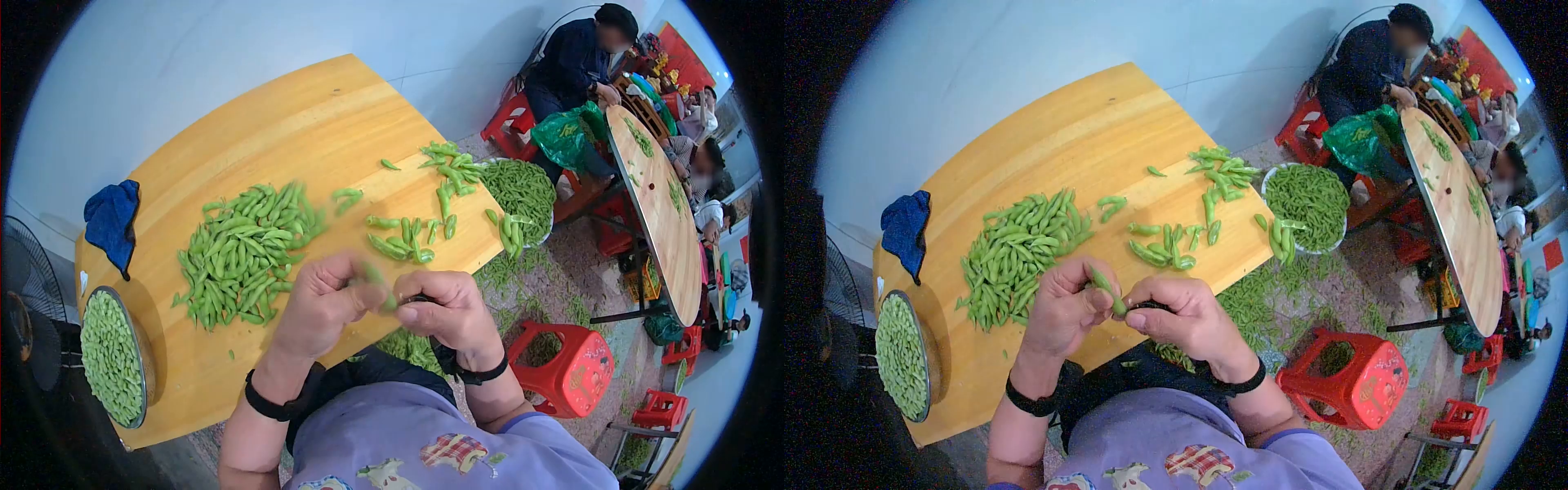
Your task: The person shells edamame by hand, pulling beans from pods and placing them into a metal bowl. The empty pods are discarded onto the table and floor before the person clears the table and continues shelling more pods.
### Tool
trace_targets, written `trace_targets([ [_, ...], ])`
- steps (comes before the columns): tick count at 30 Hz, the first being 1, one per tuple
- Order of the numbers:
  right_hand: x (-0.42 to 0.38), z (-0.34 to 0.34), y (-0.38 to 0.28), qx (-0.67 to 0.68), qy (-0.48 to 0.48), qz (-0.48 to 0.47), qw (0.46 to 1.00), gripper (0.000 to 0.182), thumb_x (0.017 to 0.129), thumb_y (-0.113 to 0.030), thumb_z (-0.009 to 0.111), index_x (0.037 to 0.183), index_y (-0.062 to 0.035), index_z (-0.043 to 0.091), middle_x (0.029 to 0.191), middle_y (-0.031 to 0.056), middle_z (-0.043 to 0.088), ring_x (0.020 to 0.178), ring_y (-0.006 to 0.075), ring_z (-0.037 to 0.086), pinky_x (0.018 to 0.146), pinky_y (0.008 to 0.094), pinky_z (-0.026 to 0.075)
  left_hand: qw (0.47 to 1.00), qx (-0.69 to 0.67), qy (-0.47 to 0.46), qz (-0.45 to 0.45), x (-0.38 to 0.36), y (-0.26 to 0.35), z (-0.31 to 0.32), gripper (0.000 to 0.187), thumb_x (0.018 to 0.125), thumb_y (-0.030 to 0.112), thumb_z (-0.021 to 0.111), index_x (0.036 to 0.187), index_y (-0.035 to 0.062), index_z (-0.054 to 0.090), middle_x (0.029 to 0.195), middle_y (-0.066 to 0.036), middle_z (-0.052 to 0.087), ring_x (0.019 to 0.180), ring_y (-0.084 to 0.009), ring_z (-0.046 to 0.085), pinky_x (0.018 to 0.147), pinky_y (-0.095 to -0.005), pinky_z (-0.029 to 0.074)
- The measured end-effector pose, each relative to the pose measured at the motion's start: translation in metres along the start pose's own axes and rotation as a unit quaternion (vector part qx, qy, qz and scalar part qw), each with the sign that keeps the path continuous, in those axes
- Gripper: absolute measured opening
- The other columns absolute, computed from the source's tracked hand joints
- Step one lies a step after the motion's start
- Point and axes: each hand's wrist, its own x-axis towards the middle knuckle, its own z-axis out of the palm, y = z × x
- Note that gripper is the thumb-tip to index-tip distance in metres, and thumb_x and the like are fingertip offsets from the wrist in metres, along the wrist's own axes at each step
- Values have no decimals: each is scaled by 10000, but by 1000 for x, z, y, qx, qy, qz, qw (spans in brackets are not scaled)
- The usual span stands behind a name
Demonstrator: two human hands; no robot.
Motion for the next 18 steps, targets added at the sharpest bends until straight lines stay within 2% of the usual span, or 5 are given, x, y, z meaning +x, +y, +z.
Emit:
trace_targets([
  [5, -1, -5, 10, 373, -102, 177, 905, 114, 803, -91, 589, 847, 13, 576, 679, 32, 556, 532, 105, 471, 476, 263, 372, 991, -98, -92, -17, -1, -9, -12, 189, 754, 173, 666, 749, 39, 533, 666, -7, 532, 485, -41, 426, 421, -171, 314],
  [7, -1, 5, -1, 123, -28, 110, 986, 101, 795, -79, 589, 830, 14, 576, 670, 37, 561, 530, 108, 478, 472, 271, 375, 989, -92, -35, -108, 0, 1, -12, 179, 760, 162, 664, 779, 43, 532, 670, 3, 534, 493, -35, 435, 421, -168, 315],
  [8, -1, 9, -4, -135, 50, 33, 989, 88, 787, -68, 588, 813, 15, 576, 660, 42, 566, 529, 112, 486, 468, 279, 377, 990, -92, -34, -104, 0, 2, -10, 179, 760, 162, 664, 779, 43, 532, 670, 3, 534, 493, -35, 435, 421, -168, 315],
  [11, -2, 15, -2, -324, 79, -102, 937, 87, 770, -60, 598, 801, 17, 575, 627, 44, 547, 538, 104, 482, 476, 280, 376, 978, 208, 17, -27, -5, 3, -3, 155, 778, 139, 648, 812, 47, 529, 684, 13, 538, 503, -22, 438, 429, -158, 325],
  [18, -3, 12, -5, 50, 66, 167, 983, 85, 788, -71, 601, 794, 12, 581, 590, -27, 476, 533, 54, 433, 466, 218, 342, 979, 182, 5, -86, -14, 0, -9, 68, 790, 38, 568, 830, 49, 514, 677, 16, 513, 524, -34, 463, 457, -163, 373],
])
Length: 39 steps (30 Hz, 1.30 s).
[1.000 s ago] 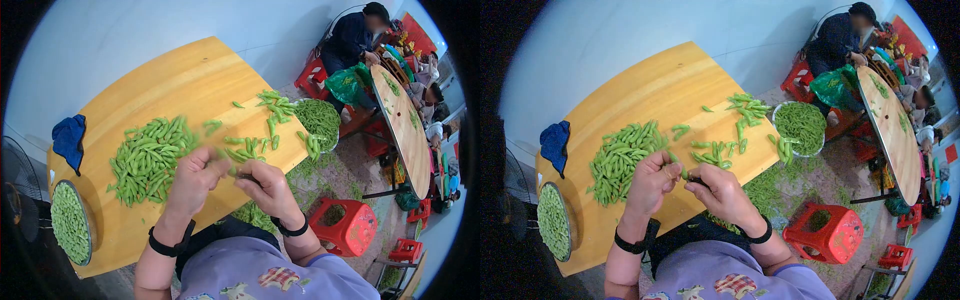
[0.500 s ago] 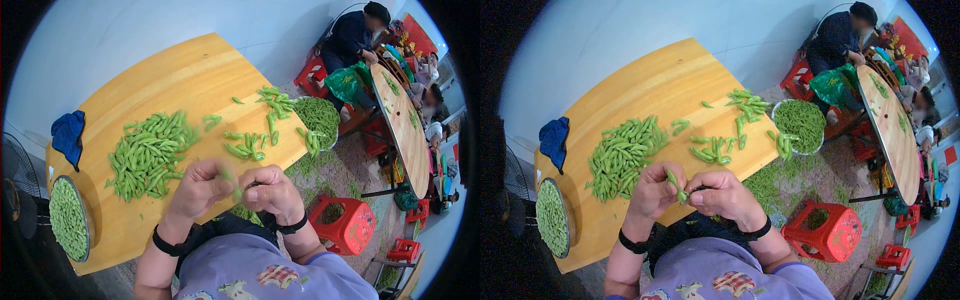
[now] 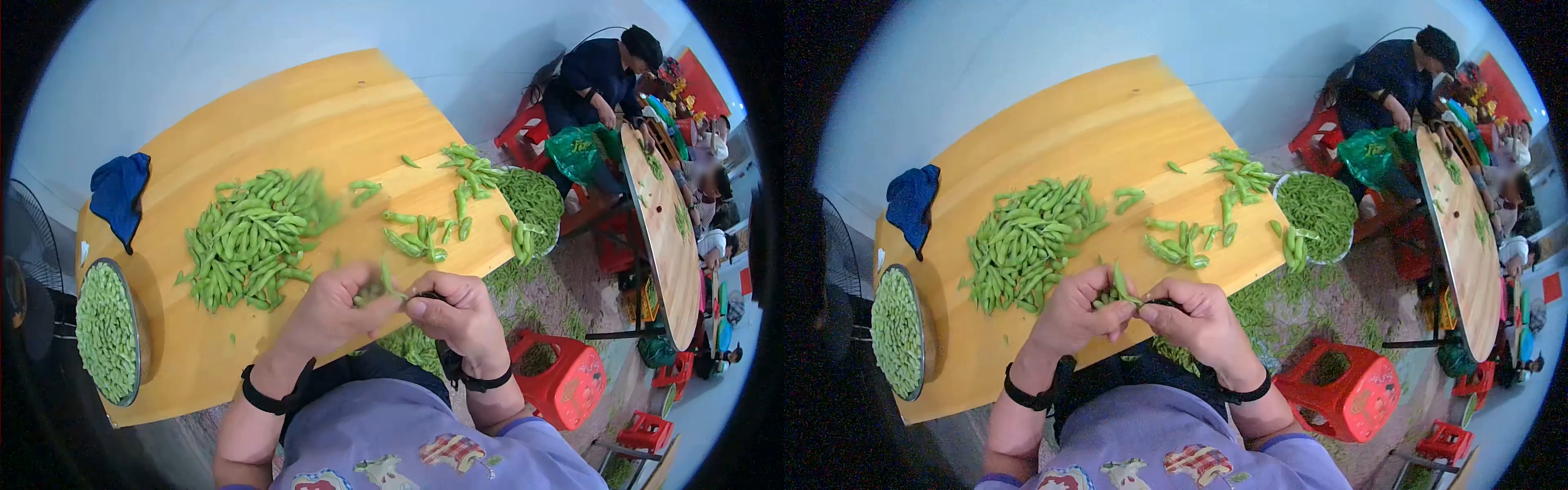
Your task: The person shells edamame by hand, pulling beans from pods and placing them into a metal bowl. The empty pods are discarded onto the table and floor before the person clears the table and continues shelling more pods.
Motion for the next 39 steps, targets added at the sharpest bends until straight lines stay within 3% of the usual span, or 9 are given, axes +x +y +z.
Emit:
trace_targets([
  [2, 4, 2, 8, 23, 10, 9, 1000, 86, 780, -68, 606, 791, 13, 581, 588, -7, 492, 522, 68, 439, 469, 225, 351, 999, 47, 3, 23, 5, -12, 0, 72, 788, 19, 546, 845, 45, 512, 687, 9, 515, 526, -39, 465, 458, -168, 377],
  [4, 9, 8, 17, -318, 89, -258, 908, 94, 758, -62, 617, 796, 15, 578, 588, 56, 517, 505, 128, 471, 477, 254, 377, 996, 68, 52, 29, 8, -19, 4, 78, 804, 28, 504, 882, 33, 508, 719, -12, 526, 535, -45, 470, 447, -173, 370],
  [10, 5, -6, 16, -248, 30, -148, 957, 96, 747, -62, 619, 790, 12, 576, 615, 114, 542, 526, 211, 521, 494, 299, 402, 962, -250, 8, -109, 4, -8, -10, 87, 841, 92, 511, 889, 22, 528, 685, -10, 532, 507, -53, 452, 419, -168, 331],
  [19, 6, -5, 6, -282, -35, -230, 931, 133, 759, -84, 619, 835, 11, 566, 683, 131, 550, 616, 237, 536, 560, 312, 414, 972, -233, 13, -6, 5, -18, -9, 118, 821, 129, 593, 848, 16, 575, 652, 0, 531, 482, -48, 421, 433, -171, 326],
  [26, 14, -7, -2, -299, -92, -173, 934, 140, 778, -93, 596, 864, 12, 562, 685, 138, 540, 627, 260, 528, 569, 330, 413, 983, -173, 55, -9, 1, -4, 1, 54, 783, 86, 619, 779, 33, 611, 594, 32, 522, 497, -23, 411, 448, -167, 309],
  [32, 16, -7, 6, -155, -147, -63, 975, 117, 809, -93, 567, 847, 17, 566, 697, 79, 575, 514, 113, 468, 468, 236, 349, 986, -164, 24, 34, 0, -14, -11, 158, 757, 154, 666, 748, 11, 599, 642, -21, 552, 459, -46, 415, 434, -185, 340],
  [34, 19, -9, 15, 208, -193, 93, 954, 126, 814, -88, 562, 865, 27, 569, 703, 71, 568, 448, 47, 373, 407, 186, 269, 980, -175, -23, 88, 1, -12, -13, 67, 769, 83, 632, 717, 41, 622, 606, 24, 551, 493, -25, 416, 442, -167, 311],
  [37, 21, -6, 36, 337, -202, 98, 914, 139, 813, -86, 561, 881, 35, 565, 690, 81, 549, 421, 34, 303, 383, 176, 224, 956, -163, -89, 229, 7, -17, -11, 65, 783, 86, 622, 740, 37, 622, 618, 20, 552, 499, -24, 422, 443, -164, 317],
  [39, 17, -5, 29, 338, -205, 112, 912, 135, 822, -97, 554, 870, 30, 560, 680, 59, 540, 432, 31, 293, 396, 174, 237, 974, -176, -52, 135, 1, -9, -10, 56, 777, 88, 633, 761, 36, 619, 628, 19, 553, 500, -22, 424, 442, -162, 318],
])
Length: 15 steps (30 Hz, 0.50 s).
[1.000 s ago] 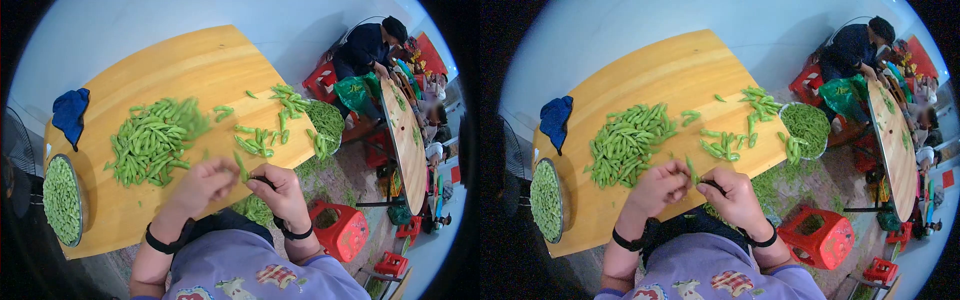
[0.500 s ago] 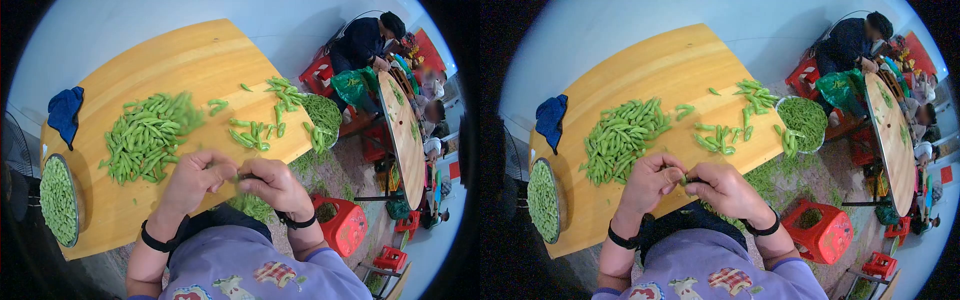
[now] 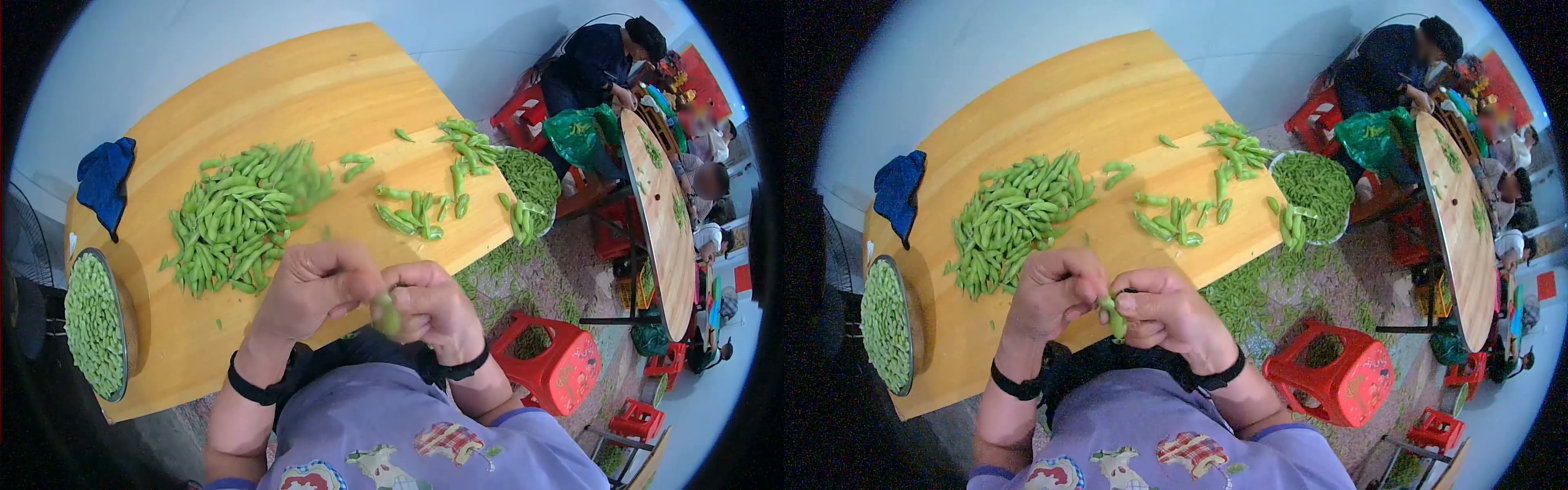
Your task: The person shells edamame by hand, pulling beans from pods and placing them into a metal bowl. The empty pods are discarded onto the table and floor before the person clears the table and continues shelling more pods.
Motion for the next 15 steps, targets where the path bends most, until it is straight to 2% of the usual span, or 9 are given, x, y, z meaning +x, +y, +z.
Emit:
trace_targets([
  [1, -4, 6, -3, -102, 46, -23, 993, 131, 824, -105, 558, 860, 21, 560, 668, 50, 541, 436, 29, 307, 402, 173, 243, 994, -9, 56, -88, -2, 5, 3, 61, 771, 89, 643, 781, 35, 616, 638, 18, 553, 501, -21, 427, 441, -160, 320],
  [2, -7, 12, -5, -201, 92, -45, 974, 127, 825, -113, 561, 850, 12, 561, 657, 40, 542, 441, 27, 320, 408, 171, 249, 994, -10, 56, -90, -2, 6, 6, 61, 771, 89, 643, 781, 35, 616, 638, 18, 553, 501, -21, 427, 441, -160, 320],
  [3, -8, 16, -6, -360, 134, -94, 918, 129, 815, -121, 577, 828, 8, 570, 623, 26, 532, 462, 57, 395, 426, 203, 308, 992, 64, 79, -78, -1, 7, 10, 127, 760, 119, 658, 811, 23, 592, 647, 5, 544, 495, -29, 445, 420, -154, 319],
  [4, -8, 19, -8, -356, 140, -93, 919, 129, 815, -121, 577, 828, 8, 570, 623, 26, 532, 462, 57, 395, 426, 203, 308, 983, 137, 99, -68, -2, 7, 14, 197, 749, 149, 672, 842, 10, 568, 655, -9, 534, 489, -36, 464, 400, -149, 318],
  [6, -8, 22, -14, -591, 140, -163, 778, 128, 803, -112, 587, 820, 15, 580, 616, 21, 529, 524, 88, 471, 465, 243, 367, 980, 140, 101, -103, 3, 11, 17, 175, 750, 112, 661, 854, 14, 560, 672, -5, 534, 493, -31, 465, 407, -150, 336],
  [7, -10, 21, -16, -567, 132, -171, 795, 132, 794, -102, 585, 821, 28, 582, 622, 46, 535, 569, 103, 490, 507, 264, 396, 975, 148, 104, -132, 4, 12, 19, 160, 752, 75, 649, 866, 18, 552, 690, -1, 533, 496, -27, 465, 413, -151, 354],
  [12, -21, 18, -27, -470, 124, -133, 864, 130, 776, -88, 593, 812, 36, 584, 602, 88, 522, 568, 91, 483, 508, 265, 390, 977, 118, 51, -172, 3, 13, 21, 181, 738, 2, 633, 901, 2, 556, 742, -8, 558, 575, -38, 523, 514, -166, 436],
  [14, -23, 16, -27, -544, 122, -166, 813, 110, 757, -73, 600, 780, 34, 585, 584, 101, 523, 535, 128, 494, 498, 283, 389, 980, 115, 59, -151, 5, 10, 24, 197, 740, -16, 616, 925, -14, 547, 776, -19, 558, 581, -48, 526, 520, -171, 441],
  [15, -24, 16, -26, -581, 123, -197, 780, 91, 739, -62, 604, 758, 25, 586, 575, 125, 521, 501, 183, 499, 485, 309, 386, 980, 115, 54, -155, 5, 8, 25, 197, 740, -16, 616, 925, -14, 547, 776, -19, 558, 581, -48, 526, 520, -171, 441],
])
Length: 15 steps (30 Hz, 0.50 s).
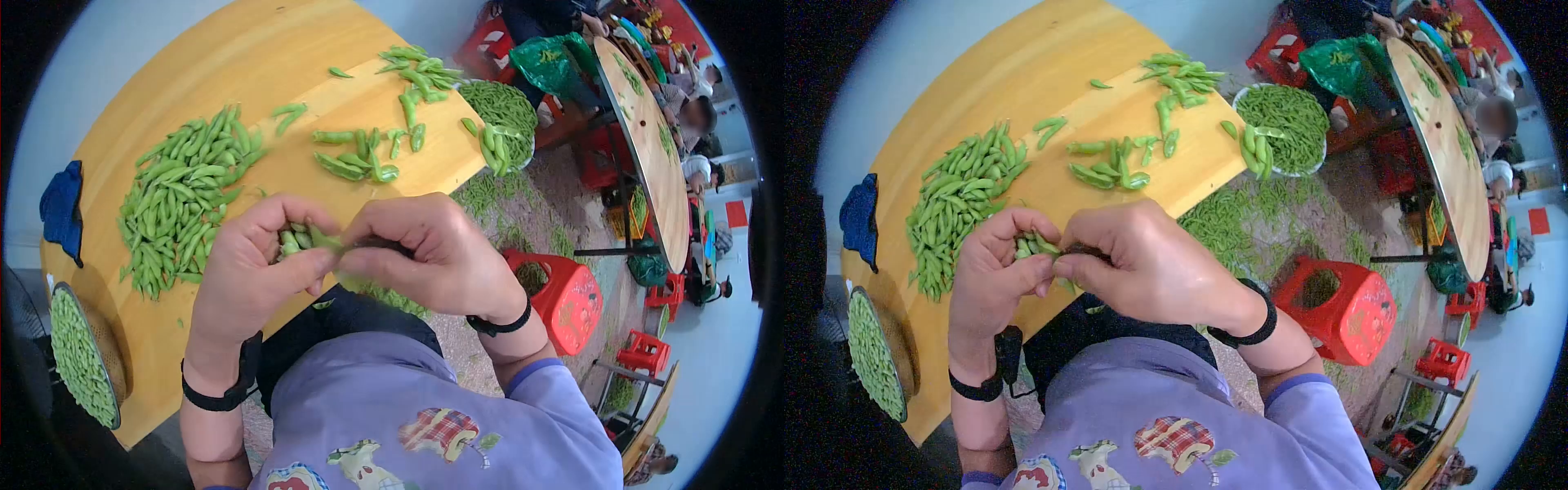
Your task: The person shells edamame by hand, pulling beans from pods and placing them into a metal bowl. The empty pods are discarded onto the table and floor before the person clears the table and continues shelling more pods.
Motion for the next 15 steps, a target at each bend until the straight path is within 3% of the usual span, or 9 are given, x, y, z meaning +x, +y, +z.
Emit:
trace_targets([
  [9, -3, -16, -10, -90, -22, -62, 994, 129, 699, -73, 609, 687, 21, 522, 590, 176, 507, 566, 361, 512, 489, 387, 390, 991, -132, -9, -27, 0, -9, 6, 223, 736, -44, 587, 955, -33, 544, 758, -40, 572, 579, -75, 527, 540, -179, 445],
  [11, -3, -12, -6, -112, -3, -85, 990, 125, 696, -71, 607, 690, 19, 521, 603, 178, 510, 590, 371, 516, 501, 401, 393, 974, -222, 22, -30, 2, -15, 8, 217, 742, -30, 581, 956, -30, 545, 748, -46, 582, 578, -77, 531, 530, -178, 442],
  [15, -6, -11, -5, -154, -2, -98, 983, 118, 694, -68, 602, 698, 17, 521, 647, 184, 521, 646, 384, 528, 537, 424, 401, 977, -209, 40, -31, 0, -19, 14, 212, 758, -15, 561, 969, -29, 544, 773, -53, 592, 592, -77, 544, 523, -177, 444],
])
